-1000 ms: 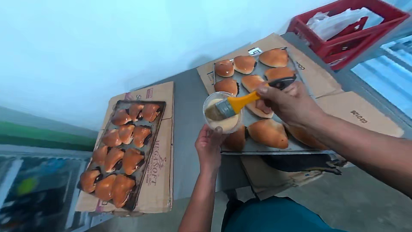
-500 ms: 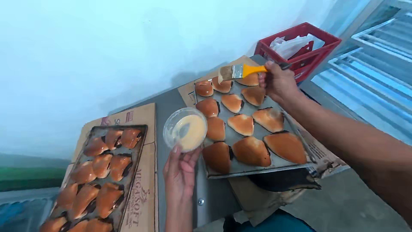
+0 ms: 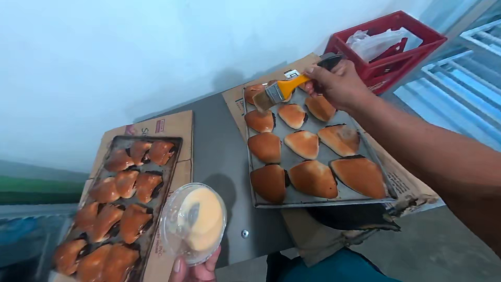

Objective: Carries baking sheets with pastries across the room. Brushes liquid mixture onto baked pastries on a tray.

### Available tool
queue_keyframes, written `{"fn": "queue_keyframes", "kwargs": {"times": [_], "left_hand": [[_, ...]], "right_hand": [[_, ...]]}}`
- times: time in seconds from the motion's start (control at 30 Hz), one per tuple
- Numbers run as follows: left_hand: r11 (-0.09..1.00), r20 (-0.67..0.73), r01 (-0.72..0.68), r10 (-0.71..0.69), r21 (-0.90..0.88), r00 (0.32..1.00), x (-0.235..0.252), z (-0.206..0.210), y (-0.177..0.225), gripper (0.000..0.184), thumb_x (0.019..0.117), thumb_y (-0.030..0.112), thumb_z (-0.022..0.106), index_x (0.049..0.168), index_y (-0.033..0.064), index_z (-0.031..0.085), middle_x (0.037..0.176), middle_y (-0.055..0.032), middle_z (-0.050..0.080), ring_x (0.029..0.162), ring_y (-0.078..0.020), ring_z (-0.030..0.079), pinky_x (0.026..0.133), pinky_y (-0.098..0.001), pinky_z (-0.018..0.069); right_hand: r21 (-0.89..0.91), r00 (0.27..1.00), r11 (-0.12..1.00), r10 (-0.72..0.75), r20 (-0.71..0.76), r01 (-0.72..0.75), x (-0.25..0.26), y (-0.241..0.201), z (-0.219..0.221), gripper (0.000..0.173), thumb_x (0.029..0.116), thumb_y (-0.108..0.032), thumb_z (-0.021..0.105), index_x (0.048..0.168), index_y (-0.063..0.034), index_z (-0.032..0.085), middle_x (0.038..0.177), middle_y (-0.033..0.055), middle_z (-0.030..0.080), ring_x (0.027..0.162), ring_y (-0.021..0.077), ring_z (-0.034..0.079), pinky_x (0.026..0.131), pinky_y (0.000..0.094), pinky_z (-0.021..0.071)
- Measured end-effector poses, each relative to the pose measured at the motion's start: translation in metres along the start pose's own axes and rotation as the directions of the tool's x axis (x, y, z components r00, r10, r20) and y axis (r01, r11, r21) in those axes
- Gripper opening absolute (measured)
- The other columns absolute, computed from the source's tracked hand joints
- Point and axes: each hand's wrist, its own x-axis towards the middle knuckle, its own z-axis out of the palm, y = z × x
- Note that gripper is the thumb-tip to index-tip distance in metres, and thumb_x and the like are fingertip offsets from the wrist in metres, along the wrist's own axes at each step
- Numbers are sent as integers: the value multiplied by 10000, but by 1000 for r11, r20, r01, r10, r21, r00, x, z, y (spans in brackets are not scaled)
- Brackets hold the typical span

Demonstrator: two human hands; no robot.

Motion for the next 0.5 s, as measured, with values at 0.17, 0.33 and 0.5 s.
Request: {"fn": "queue_keyframes", "kwargs": {"times": [0.17, 0.33, 0.5], "left_hand": [[998, -40, -51, 49, -33, 998, -20, -6, 1, 324, 873, 223, 783, 1122, 24, 722, 1079, -180, 753, 967, -279, 759, 858, -408, 632], [996, -96, -64, 58, -57, 994, -35, -14, -5, 340, 877, 219, 785, 1119, -3, 700, 1067, -204, 748, 958, -300, 759, 859, -418, 633], [994, -154, -106, 101, -25, 983, -49, -1, -18, 402, 840, 243, 816, 1129, 4, 670, 1050, -202, 749, 937, -307, 762, 842, -430, 637]], "right_hand": [[-236, 996, 967, -89, 23, 92, -21, -2, -41, 157, 1033, -230, 576, 989, -105, 661, 750, -77, 663, 633, 23, 626, 630, 224, 565], [-572, 970, 807, -7, 242, 148, -68, -8, -70, 239, 1010, -218, 614, 1136, -35, 702, 905, 35, 702, 754, 65, 634, 733, 302, 558], [-347, 929, 891, -178, 325, 292, -73, -33, -40, 187, 982, -199, 633, 1103, -73, 698, 905, -97, 698, 761, -77, 632, 733, 135, 558]]}}
